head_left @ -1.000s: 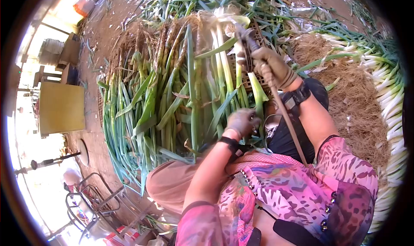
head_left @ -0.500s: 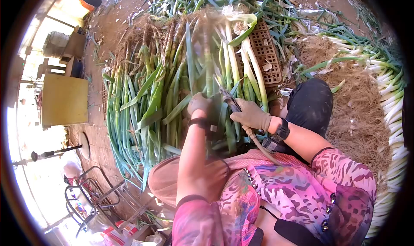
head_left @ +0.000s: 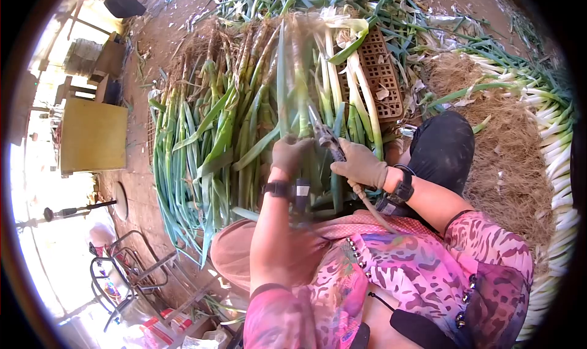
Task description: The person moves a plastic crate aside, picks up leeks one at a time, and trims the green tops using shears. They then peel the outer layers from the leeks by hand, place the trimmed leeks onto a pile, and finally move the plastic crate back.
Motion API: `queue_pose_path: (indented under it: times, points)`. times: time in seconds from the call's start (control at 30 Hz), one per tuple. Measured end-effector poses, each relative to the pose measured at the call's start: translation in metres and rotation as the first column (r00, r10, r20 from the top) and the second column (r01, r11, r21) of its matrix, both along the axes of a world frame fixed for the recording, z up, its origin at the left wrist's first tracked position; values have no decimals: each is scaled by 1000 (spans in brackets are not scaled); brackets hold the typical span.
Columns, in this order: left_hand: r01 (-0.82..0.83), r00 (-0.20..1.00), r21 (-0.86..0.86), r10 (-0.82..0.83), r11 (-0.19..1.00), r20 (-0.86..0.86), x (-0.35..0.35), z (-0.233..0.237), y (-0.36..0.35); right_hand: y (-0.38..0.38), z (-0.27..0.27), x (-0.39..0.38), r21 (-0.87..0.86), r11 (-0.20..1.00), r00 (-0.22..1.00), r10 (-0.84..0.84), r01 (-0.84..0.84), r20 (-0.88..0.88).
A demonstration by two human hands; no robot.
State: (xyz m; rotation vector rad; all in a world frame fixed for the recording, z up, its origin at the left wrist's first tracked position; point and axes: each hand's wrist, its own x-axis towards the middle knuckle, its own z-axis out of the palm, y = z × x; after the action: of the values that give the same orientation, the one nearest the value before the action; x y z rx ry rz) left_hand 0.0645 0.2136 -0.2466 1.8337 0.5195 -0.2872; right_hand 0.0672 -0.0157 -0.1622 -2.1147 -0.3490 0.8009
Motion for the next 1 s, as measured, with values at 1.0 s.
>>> queue_pose_path:
  times: [1.0]
  points:
    - [-146, 985, -678, 46, 721, -163, -58, 25, -16, 59, -47, 188, -11, 998, 986, 56, -55, 155]
